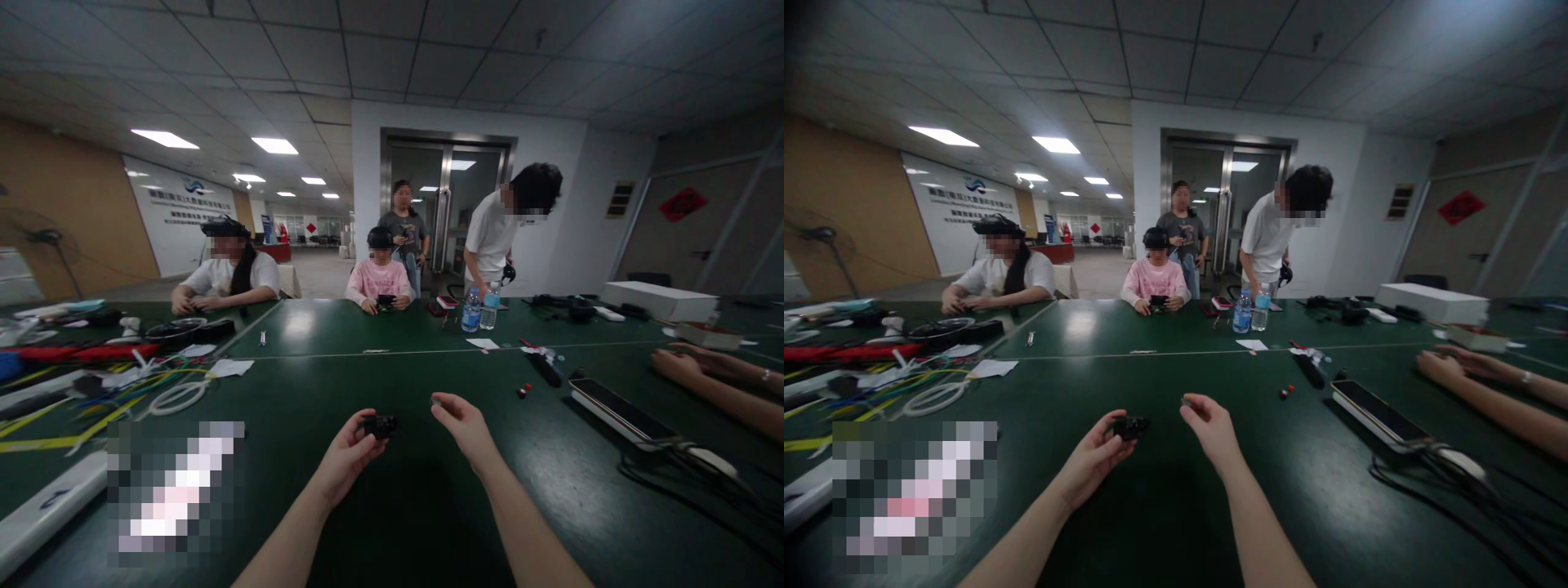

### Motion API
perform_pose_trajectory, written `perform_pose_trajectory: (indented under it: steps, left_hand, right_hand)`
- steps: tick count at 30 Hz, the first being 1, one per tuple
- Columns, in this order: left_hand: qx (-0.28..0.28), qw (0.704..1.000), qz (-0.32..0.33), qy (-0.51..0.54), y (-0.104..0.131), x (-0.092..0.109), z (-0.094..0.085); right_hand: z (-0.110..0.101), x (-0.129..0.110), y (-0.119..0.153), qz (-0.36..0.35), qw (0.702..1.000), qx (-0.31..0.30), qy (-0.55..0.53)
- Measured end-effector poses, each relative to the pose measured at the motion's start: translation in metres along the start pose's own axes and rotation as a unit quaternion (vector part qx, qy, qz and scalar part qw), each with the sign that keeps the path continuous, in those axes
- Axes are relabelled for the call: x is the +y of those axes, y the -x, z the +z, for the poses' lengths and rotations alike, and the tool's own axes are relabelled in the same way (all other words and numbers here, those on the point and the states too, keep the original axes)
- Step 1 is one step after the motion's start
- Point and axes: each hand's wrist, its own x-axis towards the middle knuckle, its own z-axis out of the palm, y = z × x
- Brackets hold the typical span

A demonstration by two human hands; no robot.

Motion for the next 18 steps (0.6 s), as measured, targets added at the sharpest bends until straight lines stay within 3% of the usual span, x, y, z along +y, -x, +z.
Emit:
perform_pose_trajectory:
  steps: [5, 18]
  left_hand:
    - [0.003, 1.000, 0.003, -0.002, 0.001, 0.001, 0.001]
    - [-0.003, 1.000, 0.004, 0.006, 0.000, 0.001, 0.003]
  right_hand:
    - [0.001, 0.003, 0.001, -0.013, 0.986, -0.023, 0.166]
    - [0.039, -0.005, 0.015, -0.057, 0.995, -0.066, 0.046]
